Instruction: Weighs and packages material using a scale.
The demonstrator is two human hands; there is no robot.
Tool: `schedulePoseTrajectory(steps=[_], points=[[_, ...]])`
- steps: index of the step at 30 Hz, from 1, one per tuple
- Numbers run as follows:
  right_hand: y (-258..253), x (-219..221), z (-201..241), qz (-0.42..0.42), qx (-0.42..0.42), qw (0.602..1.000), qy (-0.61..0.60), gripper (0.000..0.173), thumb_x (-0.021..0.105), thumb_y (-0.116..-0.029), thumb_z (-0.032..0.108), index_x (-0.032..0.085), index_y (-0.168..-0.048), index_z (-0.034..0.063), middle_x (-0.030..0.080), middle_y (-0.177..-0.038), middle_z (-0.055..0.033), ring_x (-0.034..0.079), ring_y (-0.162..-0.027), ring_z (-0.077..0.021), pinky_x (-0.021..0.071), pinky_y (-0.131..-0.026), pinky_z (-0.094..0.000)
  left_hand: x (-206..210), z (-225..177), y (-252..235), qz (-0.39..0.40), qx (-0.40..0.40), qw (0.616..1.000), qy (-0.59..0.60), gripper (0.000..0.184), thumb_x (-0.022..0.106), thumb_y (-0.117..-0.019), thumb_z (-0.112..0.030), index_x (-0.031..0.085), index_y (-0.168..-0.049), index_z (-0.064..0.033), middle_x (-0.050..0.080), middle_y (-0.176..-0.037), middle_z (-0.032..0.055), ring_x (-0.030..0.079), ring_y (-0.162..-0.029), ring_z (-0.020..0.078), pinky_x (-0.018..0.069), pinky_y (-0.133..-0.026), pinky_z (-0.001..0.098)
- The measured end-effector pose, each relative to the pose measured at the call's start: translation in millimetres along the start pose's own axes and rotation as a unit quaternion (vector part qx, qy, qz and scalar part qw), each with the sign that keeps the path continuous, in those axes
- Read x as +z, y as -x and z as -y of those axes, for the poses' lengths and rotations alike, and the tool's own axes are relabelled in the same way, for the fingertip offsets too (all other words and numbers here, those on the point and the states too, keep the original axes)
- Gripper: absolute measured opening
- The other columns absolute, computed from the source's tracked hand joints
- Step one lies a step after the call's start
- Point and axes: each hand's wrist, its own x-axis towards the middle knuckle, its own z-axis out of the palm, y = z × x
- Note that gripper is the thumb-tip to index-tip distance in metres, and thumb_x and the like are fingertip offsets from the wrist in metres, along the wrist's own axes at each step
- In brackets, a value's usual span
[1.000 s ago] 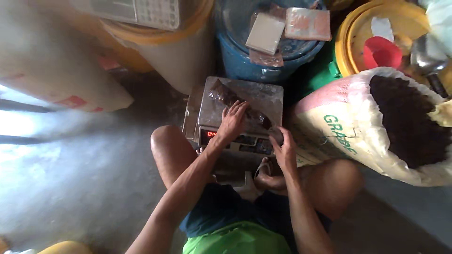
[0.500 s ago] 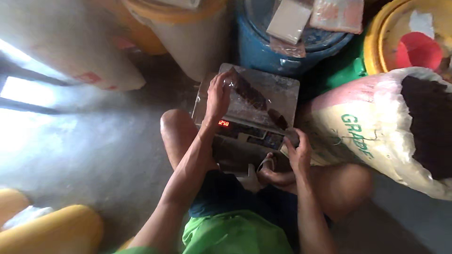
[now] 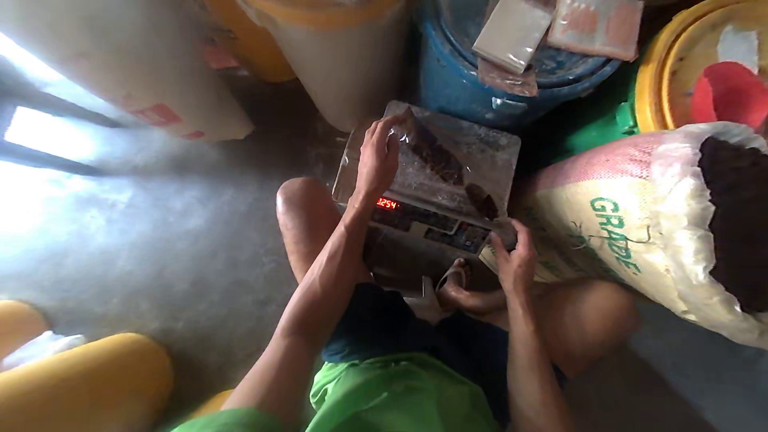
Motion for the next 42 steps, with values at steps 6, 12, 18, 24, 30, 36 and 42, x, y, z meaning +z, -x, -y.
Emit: schedulePoseTrajectory(steps=[6, 12, 18, 24, 30, 36, 42], points=[[-13.6, -4.8, 6.3, 0.017, -0.002, 0.999, 0.042, 0.047, 0.068, -0.0985, 0.024, 0.058, -0.138, 0.0004, 0.064, -0.131, -0.0225, 0.062, -0.123, -0.0344, 0.0502, -0.106, -0.0492, 10.1, -7.4, 4.0, 0.031, 0.037, 0.999, -0.024, 0.036, 0.045, -0.1044, -0.009, 0.060, -0.137, -0.0055, 0.063, -0.137, 0.0113, 0.057, -0.131, 0.0232, 0.0452, -0.112, 0.0442], [-50.6, -16.5, 28.6, 0.099, 0.008, 0.986, 0.135, 0.048, 0.068, -0.0987, 0.030, 0.059, -0.140, 0.0076, 0.063, -0.134, -0.0203, 0.060, -0.125, -0.0398, 0.0468, -0.105, -0.0599, 63.5, -8.8, 27.5, 0.161, 0.113, 0.970, -0.140, 0.040, 0.045, -0.1046, -0.015, 0.059, -0.141, -0.0077, 0.060, -0.146, 0.0078, 0.048, -0.143, 0.0255, 0.0407, -0.115, 0.0527], [-59.1, -21.8, 28.4, 0.095, -0.001, 0.989, 0.114, 0.048, 0.069, -0.0984, 0.031, 0.059, -0.140, 0.0103, 0.064, -0.134, -0.0184, 0.061, -0.124, -0.0378, 0.0478, -0.103, -0.0601, 80.1, 6.3, 27.5, 0.151, 0.100, 0.956, -0.229, 0.048, 0.044, -0.1036, -0.017, 0.049, -0.152, -0.0127, 0.041, -0.163, 0.0025, 0.028, -0.155, 0.0243, 0.0331, -0.117, 0.0563], [-49.0, -30.8, 8.2, 0.096, 0.004, 0.987, 0.126, 0.047, 0.067, -0.0993, 0.031, 0.059, -0.140, 0.0093, 0.064, -0.133, -0.0187, 0.061, -0.123, -0.0383, 0.0474, -0.104, -0.0601, 84.4, 6.7, 28.5, 0.162, 0.118, 0.952, -0.232, 0.048, 0.046, -0.1027, -0.014, 0.051, -0.150, -0.0147, 0.046, -0.160, -0.0014, 0.028, -0.155, 0.0249, 0.0322, -0.116, 0.0609], [-58.4, -20.9, 20.9, 0.112, 0.005, 0.982, 0.153, 0.047, 0.068, -0.0992, 0.031, 0.059, -0.140, 0.0104, 0.065, -0.131, -0.0189, 0.061, -0.121, -0.0406, 0.0469, -0.102, -0.0619, 89.7, 6.5, 30.5, 0.157, 0.115, 0.950, -0.243, 0.049, 0.043, -0.1035, -0.014, 0.049, -0.152, -0.0174, 0.042, -0.162, -0.0043, 0.025, -0.156, 0.0219, 0.0302, -0.118, 0.0594], [-69.8, 2.5, 33.7, 0.116, 0.012, 0.987, 0.111, 0.048, 0.070, -0.0981, 0.029, 0.059, -0.140, 0.0106, 0.062, -0.135, -0.0180, 0.058, -0.126, -0.0392, 0.0467, -0.104, -0.0606, 92.3, 9.4, 31.7, 0.152, 0.119, 0.951, -0.243, 0.049, 0.046, -0.1023, -0.012, 0.051, -0.151, -0.0194, 0.043, -0.161, -0.0061, 0.026, -0.156, 0.0221, 0.0305, -0.118, 0.0598], [-68.6, 28.8, 30.5, 0.076, -0.001, 0.995, 0.063, 0.047, 0.071, -0.0972, 0.026, 0.060, -0.139, 0.0070, 0.063, -0.134, -0.0194, 0.060, -0.126, -0.0368, 0.0475, -0.107, -0.0553, 92.0, 8.1, 28.6, 0.150, 0.086, 0.968, -0.180, 0.048, 0.045, -0.1030, -0.011, 0.051, -0.151, -0.0156, 0.053, -0.154, -0.0025, 0.032, -0.153, 0.0221, 0.0278, -0.121, 0.0581]])
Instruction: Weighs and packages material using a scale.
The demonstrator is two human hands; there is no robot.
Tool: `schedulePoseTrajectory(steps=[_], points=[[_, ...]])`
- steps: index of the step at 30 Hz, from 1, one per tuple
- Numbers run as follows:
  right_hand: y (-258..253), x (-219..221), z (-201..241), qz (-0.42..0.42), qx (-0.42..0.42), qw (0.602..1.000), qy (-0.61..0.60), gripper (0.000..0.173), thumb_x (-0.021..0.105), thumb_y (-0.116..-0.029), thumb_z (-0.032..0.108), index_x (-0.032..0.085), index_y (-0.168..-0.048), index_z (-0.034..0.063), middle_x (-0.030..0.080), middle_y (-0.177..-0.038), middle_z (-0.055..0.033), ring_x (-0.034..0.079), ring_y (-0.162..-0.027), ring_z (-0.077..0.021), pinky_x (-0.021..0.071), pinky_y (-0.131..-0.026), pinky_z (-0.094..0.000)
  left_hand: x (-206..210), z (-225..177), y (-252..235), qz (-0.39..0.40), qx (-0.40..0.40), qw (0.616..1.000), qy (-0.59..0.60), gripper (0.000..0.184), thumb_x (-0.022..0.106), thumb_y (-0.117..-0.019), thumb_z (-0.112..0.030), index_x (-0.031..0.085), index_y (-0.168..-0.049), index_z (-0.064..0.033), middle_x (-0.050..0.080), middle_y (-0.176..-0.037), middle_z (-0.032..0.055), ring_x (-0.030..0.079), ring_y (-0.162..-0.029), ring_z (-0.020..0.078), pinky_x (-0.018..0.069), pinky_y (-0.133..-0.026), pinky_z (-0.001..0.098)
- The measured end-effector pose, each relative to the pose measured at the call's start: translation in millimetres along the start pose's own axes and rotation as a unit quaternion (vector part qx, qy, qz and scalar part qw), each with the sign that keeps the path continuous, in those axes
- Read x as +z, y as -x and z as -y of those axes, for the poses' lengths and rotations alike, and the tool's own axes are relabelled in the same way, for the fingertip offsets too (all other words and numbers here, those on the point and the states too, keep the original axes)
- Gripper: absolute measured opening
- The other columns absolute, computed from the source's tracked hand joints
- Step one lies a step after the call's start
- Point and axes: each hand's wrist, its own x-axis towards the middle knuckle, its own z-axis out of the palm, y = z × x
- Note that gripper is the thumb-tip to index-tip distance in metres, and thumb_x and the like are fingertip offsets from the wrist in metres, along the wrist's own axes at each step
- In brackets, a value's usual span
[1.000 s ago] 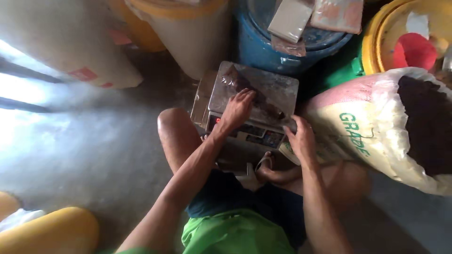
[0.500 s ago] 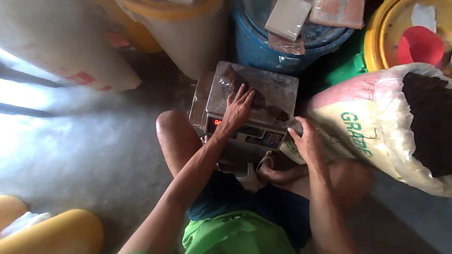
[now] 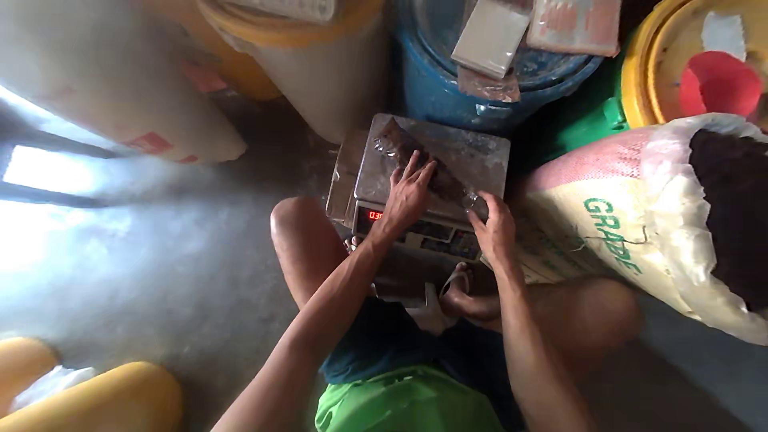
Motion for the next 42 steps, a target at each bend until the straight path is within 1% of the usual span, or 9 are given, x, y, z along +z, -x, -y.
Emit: schedulePoseTrajectory(steps=[5, 9, 14, 21, 28, 33, 35, 38, 42], points=[[7.3, 5.4, -5.5, -0.024, -0.010, 0.999, -0.037, 0.046, 0.070, -0.0973, 0.025, 0.060, -0.137, 0.0051, 0.065, -0.131, -0.0198, 0.062, -0.122, -0.0365, 0.0488, -0.104, -0.0561, -5.8, -7.6, 3.4, 0.036, -0.030, 0.997, 0.054, 0.053, 0.039, -0.1049, -0.014, 0.039, -0.158, -0.0131, 0.038, -0.165, 0.0010, 0.026, -0.156, 0.0199, 0.0199, -0.123, 0.0637], [13.4, 4.4, -7.1, -0.046, -0.021, 0.997, -0.060, 0.046, 0.070, -0.0971, 0.024, 0.060, -0.137, 0.0036, 0.066, -0.129, -0.0195, 0.064, -0.119, -0.0357, 0.0507, -0.102, -0.0540, -8.7, -11.4, 5.1, 0.034, -0.030, 0.996, 0.079, 0.056, 0.042, -0.1031, -0.012, 0.037, -0.159, -0.0107, 0.038, -0.165, 0.0036, 0.027, -0.155, 0.0216, 0.0189, -0.123, 0.0655], [15.8, 8.4, -6.4, -0.058, -0.017, 0.996, -0.066, 0.046, 0.071, -0.0964, 0.023, 0.060, -0.137, 0.0042, 0.065, -0.130, -0.0195, 0.062, -0.121, -0.0364, 0.0485, -0.104, -0.0561, -12.8, -12.9, 5.4, 0.024, -0.020, 0.996, 0.084, 0.052, 0.043, -0.1019, -0.011, 0.046, -0.154, -0.0121, 0.045, -0.160, 0.0008, 0.033, -0.153, 0.0193, 0.0212, -0.122, 0.0649], [17.2, 11.2, -8.9, -0.084, -0.038, 0.993, -0.067, 0.044, 0.072, -0.0960, 0.022, 0.062, -0.135, 0.0042, 0.066, -0.129, -0.0176, 0.063, -0.121, -0.0338, 0.0494, -0.103, -0.0554, -15.3, -19.0, 10.0, 0.012, 0.057, 0.998, -0.018, 0.050, 0.043, -0.1030, -0.013, 0.047, -0.153, -0.0104, 0.053, -0.154, 0.0016, 0.039, -0.150, 0.0201, 0.0242, -0.122, 0.0613], [23.3, 5.3, -12.6, -0.082, -0.028, 0.994, -0.062, 0.046, 0.071, -0.0964, 0.025, 0.061, -0.136, 0.0049, 0.066, -0.129, -0.0184, 0.063, -0.119, -0.0361, 0.0490, -0.102, -0.0581, -21.7, -12.5, 5.0, -0.015, 0.036, 0.998, 0.050, 0.052, 0.040, -0.1025, -0.009, 0.047, -0.154, -0.0129, 0.050, -0.156, -0.0022, 0.034, -0.152, 0.0175, 0.0210, -0.124, 0.0621], [35.0, -2.3, -23.7, -0.079, -0.026, 0.995, -0.056, 0.047, 0.070, -0.0968, 0.025, 0.060, -0.136, 0.0025, 0.066, -0.128, -0.0206, 0.063, -0.118, -0.0385, 0.0495, -0.100, -0.0590, -51.0, 8.6, -1.5, -0.095, -0.036, 0.986, 0.133, 0.053, 0.043, -0.1006, -0.005, 0.048, -0.153, -0.0124, 0.049, -0.157, 0.0036, 0.033, -0.153, 0.0240, 0.0268, -0.122, 0.0597], [37.6, -4.3, -27.9, -0.078, -0.022, 0.995, -0.054, 0.047, 0.070, -0.0970, 0.026, 0.061, -0.136, 0.0031, 0.066, -0.128, -0.0203, 0.063, -0.118, -0.0377, 0.0504, -0.101, -0.0576, -60.9, 21.8, -3.3, -0.122, -0.060, 0.975, 0.173, 0.051, 0.043, -0.1019, -0.007, 0.047, -0.152, -0.0094, 0.050, -0.155, 0.0078, 0.035, -0.151, 0.0257, 0.0315, -0.122, 0.0533], [41.0, -8.9, -29.6, -0.071, -0.008, 0.996, -0.051, 0.048, 0.070, -0.0975, 0.027, 0.060, -0.138, 0.0041, 0.064, -0.131, -0.0203, 0.061, -0.122, -0.0369, 0.0483, -0.104, -0.0579, -74.1, 36.2, -3.2, -0.154, -0.085, 0.960, 0.220, 0.049, 0.041, -0.1030, -0.007, 0.045, -0.152, -0.0057, 0.051, -0.154, 0.0100, 0.040, -0.148, 0.0221, 0.0361, -0.122, 0.0427], [47.7, -12.6, -34.3, -0.075, -0.010, 0.996, -0.056, 0.048, 0.070, -0.0975, 0.025, 0.059, -0.137, 0.0015, 0.064, -0.131, -0.0224, 0.062, -0.122, -0.0362, 0.0504, -0.104, -0.0526, -81.5, 44.3, -1.4, -0.187, -0.101, 0.949, 0.234, 0.049, 0.038, -0.1021, -0.007, 0.047, -0.150, -0.0041, 0.055, -0.149, 0.0091, 0.049, -0.141, 0.0179, 0.0411, -0.118, 0.0408]])
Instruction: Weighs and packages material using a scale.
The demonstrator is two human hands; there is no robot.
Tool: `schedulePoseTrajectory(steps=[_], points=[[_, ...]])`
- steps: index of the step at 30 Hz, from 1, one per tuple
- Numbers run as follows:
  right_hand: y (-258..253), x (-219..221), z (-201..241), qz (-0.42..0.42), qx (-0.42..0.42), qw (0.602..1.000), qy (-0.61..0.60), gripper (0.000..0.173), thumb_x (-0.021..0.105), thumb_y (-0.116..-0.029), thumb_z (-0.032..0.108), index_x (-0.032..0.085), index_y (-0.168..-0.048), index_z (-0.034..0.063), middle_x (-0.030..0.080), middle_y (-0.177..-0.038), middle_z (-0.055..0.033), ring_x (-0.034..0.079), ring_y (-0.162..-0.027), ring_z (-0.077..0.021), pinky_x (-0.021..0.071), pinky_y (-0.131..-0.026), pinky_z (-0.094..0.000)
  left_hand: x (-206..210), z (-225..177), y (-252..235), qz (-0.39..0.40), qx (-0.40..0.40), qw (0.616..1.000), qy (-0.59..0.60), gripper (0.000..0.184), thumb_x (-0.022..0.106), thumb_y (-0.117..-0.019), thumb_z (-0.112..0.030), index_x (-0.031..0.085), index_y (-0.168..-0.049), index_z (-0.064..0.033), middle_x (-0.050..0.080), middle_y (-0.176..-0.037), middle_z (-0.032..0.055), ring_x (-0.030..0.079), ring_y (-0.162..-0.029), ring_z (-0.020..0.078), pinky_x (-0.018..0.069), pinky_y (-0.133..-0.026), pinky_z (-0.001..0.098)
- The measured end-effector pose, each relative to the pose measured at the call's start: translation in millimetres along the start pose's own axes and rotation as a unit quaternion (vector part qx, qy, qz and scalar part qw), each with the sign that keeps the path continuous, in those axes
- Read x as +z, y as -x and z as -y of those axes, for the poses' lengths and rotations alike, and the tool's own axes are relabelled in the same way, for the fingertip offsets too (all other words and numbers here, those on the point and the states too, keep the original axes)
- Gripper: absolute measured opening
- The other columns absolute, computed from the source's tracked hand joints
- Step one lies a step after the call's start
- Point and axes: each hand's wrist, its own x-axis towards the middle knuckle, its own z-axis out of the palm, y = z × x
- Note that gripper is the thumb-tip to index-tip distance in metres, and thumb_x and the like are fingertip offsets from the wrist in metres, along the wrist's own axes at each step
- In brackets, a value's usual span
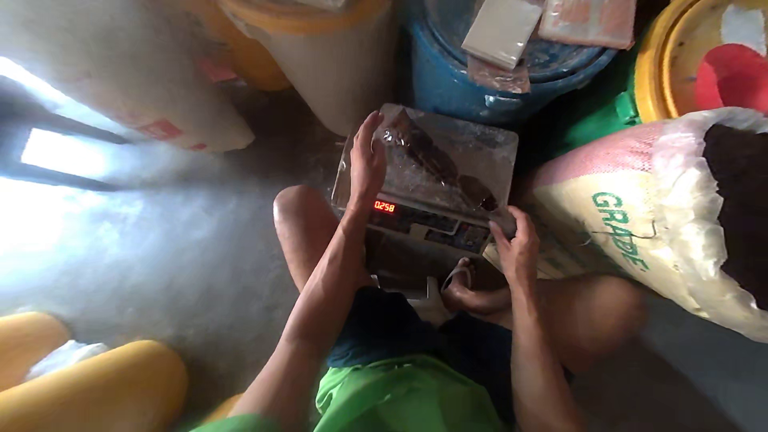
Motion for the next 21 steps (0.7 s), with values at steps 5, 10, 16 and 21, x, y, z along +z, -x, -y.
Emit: schedulePoseTrajectory(steps=[5, 10, 16, 21], points=[[13.2, -7.6, -1.5, 0.004, 0.007, 1.000, -0.011, 0.048, 0.069, -0.0981, 0.023, 0.058, -0.137, -0.0016, 0.063, -0.131, -0.0237, 0.061, -0.124, -0.0346, 0.0491, -0.107, -0.0485, -0.2, 1.9, 1.1, -0.008, 0.001, 1.000, 0.016, 0.049, 0.037, -0.1015, -0.006, 0.048, -0.149, -0.0041, 0.058, -0.147, 0.0083, 0.049, -0.140, 0.0180, 0.0405, -0.118, 0.0412], [23.4, -10.6, -7.6, -0.003, 0.000, 1.000, -0.011, 0.047, 0.069, -0.0980, 0.023, 0.059, -0.136, -0.0027, 0.063, -0.131, -0.0240, 0.061, -0.124, -0.0333, 0.0496, -0.107, -0.0455, 1.8, 2.9, 1.9, 0.000, 0.001, 1.000, 0.028, 0.047, 0.037, -0.1025, -0.006, 0.048, -0.149, -0.0039, 0.057, -0.148, 0.0082, 0.049, -0.140, 0.0174, 0.0411, -0.117, 0.0403], [28.7, -14.4, -7.9, 0.000, 0.008, 1.000, -0.004, 0.048, 0.068, -0.0983, 0.024, 0.058, -0.137, -0.0023, 0.063, -0.132, -0.0241, 0.061, -0.125, -0.0334, 0.0488, -0.108, -0.0463, 4.5, 0.1, 1.1, 0.007, 0.003, 0.999, 0.035, 0.047, 0.037, -0.1020, -0.005, 0.048, -0.148, -0.0023, 0.059, -0.146, 0.0095, 0.051, -0.139, 0.0183, 0.0415, -0.117, 0.0406], [28.1, -15.5, -7.6, 0.006, 0.012, 1.000, -0.002, 0.048, 0.068, -0.0985, 0.024, 0.058, -0.138, -0.0028, 0.062, -0.133, -0.0242, 0.060, -0.126, -0.0342, 0.0486, -0.108, -0.0471, 7.2, -1.4, 0.2, 0.012, 0.000, 1.000, 0.026, 0.046, 0.037, -0.1031, -0.007, 0.049, -0.147, -0.0028, 0.060, -0.145, 0.0094, 0.052, -0.138, 0.0181, 0.0419, -0.116, 0.0408]])
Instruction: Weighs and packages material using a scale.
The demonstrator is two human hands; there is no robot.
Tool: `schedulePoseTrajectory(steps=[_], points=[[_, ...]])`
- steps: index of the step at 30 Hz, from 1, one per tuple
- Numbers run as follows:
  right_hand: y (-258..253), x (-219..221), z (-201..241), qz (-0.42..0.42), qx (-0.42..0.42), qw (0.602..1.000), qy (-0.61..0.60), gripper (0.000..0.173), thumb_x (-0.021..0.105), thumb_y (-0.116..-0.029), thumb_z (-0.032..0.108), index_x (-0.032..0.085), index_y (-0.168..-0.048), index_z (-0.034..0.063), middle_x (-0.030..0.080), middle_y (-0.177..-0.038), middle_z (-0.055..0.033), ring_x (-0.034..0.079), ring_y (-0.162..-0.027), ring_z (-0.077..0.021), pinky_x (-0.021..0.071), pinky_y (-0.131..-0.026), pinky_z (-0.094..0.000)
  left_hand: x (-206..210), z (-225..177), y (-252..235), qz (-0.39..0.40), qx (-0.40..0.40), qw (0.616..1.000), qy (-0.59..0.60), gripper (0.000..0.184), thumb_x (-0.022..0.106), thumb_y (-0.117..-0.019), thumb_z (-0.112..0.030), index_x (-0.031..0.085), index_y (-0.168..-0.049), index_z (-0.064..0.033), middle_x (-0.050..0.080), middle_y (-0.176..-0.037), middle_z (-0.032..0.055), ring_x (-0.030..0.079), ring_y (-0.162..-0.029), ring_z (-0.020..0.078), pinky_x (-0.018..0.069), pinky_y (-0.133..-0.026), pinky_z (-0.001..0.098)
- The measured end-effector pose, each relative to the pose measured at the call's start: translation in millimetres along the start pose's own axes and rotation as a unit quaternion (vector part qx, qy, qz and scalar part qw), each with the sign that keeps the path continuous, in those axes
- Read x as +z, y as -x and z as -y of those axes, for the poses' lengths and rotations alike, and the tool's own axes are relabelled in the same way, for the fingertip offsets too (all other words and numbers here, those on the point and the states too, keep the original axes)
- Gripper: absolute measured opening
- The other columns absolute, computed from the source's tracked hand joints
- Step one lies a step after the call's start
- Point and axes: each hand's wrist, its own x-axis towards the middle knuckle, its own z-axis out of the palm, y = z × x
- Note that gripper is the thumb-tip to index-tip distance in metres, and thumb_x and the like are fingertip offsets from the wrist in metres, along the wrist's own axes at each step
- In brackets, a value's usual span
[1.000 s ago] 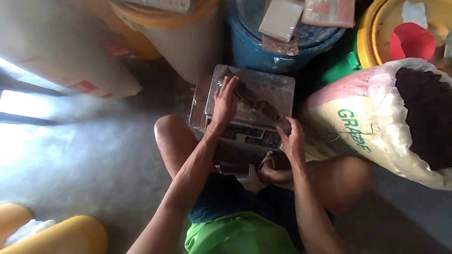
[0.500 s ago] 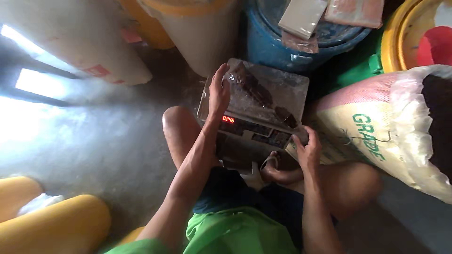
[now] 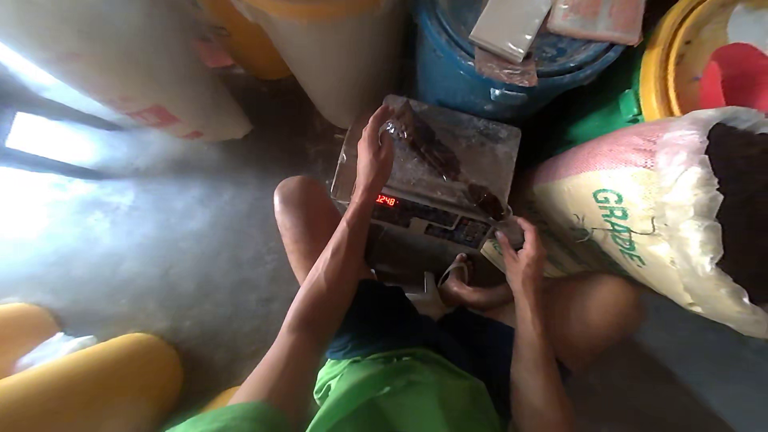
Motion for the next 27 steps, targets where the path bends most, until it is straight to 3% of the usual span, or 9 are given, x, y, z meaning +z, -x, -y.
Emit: schedulePoseTrajectory(steps=[6, 11, 14, 17, 19, 22, 24, 26, 27], points=[[10.6, -5.9, -9.0, -0.016, 0.005, 1.000, 0.001, 0.048, 0.068, -0.0984, 0.024, 0.058, -0.137, -0.0023, 0.062, -0.133, -0.0232, 0.060, -0.127, -0.0316, 0.0484, -0.109, -0.0444, -2.6, -2.0, 1.2, 0.007, -0.003, 1.000, 0.005, 0.046, 0.038, -0.1036, -0.009, 0.048, -0.148, -0.0042, 0.060, -0.145, 0.0081, 0.053, -0.137, 0.0166, 0.0438, -0.114, 0.0402], [53.0, -41.5, -4.7, -0.072, 0.019, 0.997, -0.002, 0.051, 0.066, -0.0994, 0.024, 0.055, -0.138, -0.0065, 0.061, -0.135, -0.0256, 0.060, -0.127, -0.0291, 0.0490, -0.109, -0.0411, -3.7, -8.0, 2.3, -0.002, 0.009, 1.000, 0.028, 0.045, 0.038, -0.1033, -0.006, 0.049, -0.146, -0.0011, 0.060, -0.144, 0.0111, 0.054, -0.135, 0.0167, 0.0449, -0.113, 0.0374], [78.4, -88.2, 16.6, -0.139, 0.013, 0.990, 0.012, 0.053, 0.067, -0.0983, 0.024, 0.054, -0.136, -0.0115, 0.060, -0.134, -0.0288, 0.060, -0.126, -0.0259, 0.0486, -0.108, -0.0354, -7.1, -14.6, 1.7, -0.008, 0.037, 0.999, 0.033, 0.042, 0.038, -0.1062, -0.007, 0.049, -0.146, 0.0008, 0.060, -0.143, 0.0121, 0.056, -0.134, 0.0166, 0.0462, -0.113, 0.0363], [87.3, -156.1, 37.9, -0.196, 0.016, 0.980, 0.028, 0.055, 0.065, -0.0990, 0.022, 0.049, -0.137, -0.0151, 0.058, -0.135, -0.0260, 0.058, -0.125, -0.0134, 0.0479, -0.106, -0.0244, -13.8, -26.3, 2.7, -0.008, 0.043, 0.999, 0.031, 0.043, 0.038, -0.1071, -0.010, 0.046, -0.147, 0.0026, 0.061, -0.142, 0.0138, 0.057, -0.132, 0.0176, 0.0460, -0.113, 0.0358], [82.3, -209.8, 43.7, -0.221, 0.020, 0.972, 0.073, 0.056, 0.064, -0.0991, 0.021, 0.047, -0.138, -0.0154, 0.057, -0.136, -0.0273, 0.058, -0.125, -0.0138, 0.0477, -0.106, -0.0239, -15.8, -32.7, 0.4, -0.002, 0.054, 0.998, 0.043, 0.044, 0.039, -0.1078, -0.014, 0.044, -0.148, 0.0038, 0.060, -0.142, 0.0147, 0.057, -0.132, 0.0181, 0.0454, -0.114, 0.0356], [64.8, -287.1, 37.3, -0.203, 0.048, 0.962, 0.179, 0.059, 0.063, -0.1009, 0.028, 0.047, -0.144, -0.0078, 0.055, -0.140, -0.0287, 0.056, -0.130, -0.0252, 0.0464, -0.110, -0.0347, -20.4, -39.1, 0.9, -0.007, 0.058, 0.997, 0.057, 0.046, 0.040, -0.1098, -0.022, 0.046, -0.146, 0.0049, 0.063, -0.138, 0.0168, 0.061, -0.127, 0.0183, 0.0480, -0.111, 0.0359], [42.4, -321.1, 34.2, -0.151, 0.094, 0.950, 0.255, 0.058, 0.062, -0.1017, 0.035, 0.049, -0.147, 0.0014, 0.054, -0.142, -0.0282, 0.054, -0.133, -0.0369, 0.0427, -0.113, -0.0509, -23.6, -43.5, 3.0, -0.009, 0.065, 0.996, 0.056, 0.043, 0.039, -0.1104, -0.021, 0.048, -0.144, 0.0045, 0.067, -0.131, 0.0164, 0.065, -0.120, 0.0168, 0.0509, -0.106, 0.0357], [12.8, -335.2, 30.0, -0.082, 0.113, 0.940, 0.312, 0.053, 0.064, -0.1009, 0.034, 0.053, -0.144, 0.0061, 0.056, -0.138, -0.0311, 0.052, -0.129, -0.0516, 0.0382, -0.108, -0.0702, -26.0, -46.0, 5.8, 0.000, 0.074, 0.995, 0.065, 0.041, 0.037, -0.1104, -0.018, 0.049, -0.143, 0.0040, 0.069, -0.125, 0.0153, 0.068, -0.115, 0.0166, 0.0534, -0.104, 0.0371], [-2.1, -337.6, 25.4, -0.048, 0.110, 0.935, 0.333, 0.049, 0.066, -0.1005, 0.031, 0.055, -0.143, 0.0073, 0.058, -0.135, -0.0314, 0.053, -0.126, -0.0551, 0.0374, -0.104, -0.0748, -26.0, -46.4, 7.6, 0.005, 0.076, 0.994, 0.073, 0.040, 0.037, -0.1102, -0.017, 0.049, -0.143, 0.0039, 0.070, -0.123, 0.0149, 0.068, -0.112, 0.0164, 0.0543, -0.102, 0.0373]])
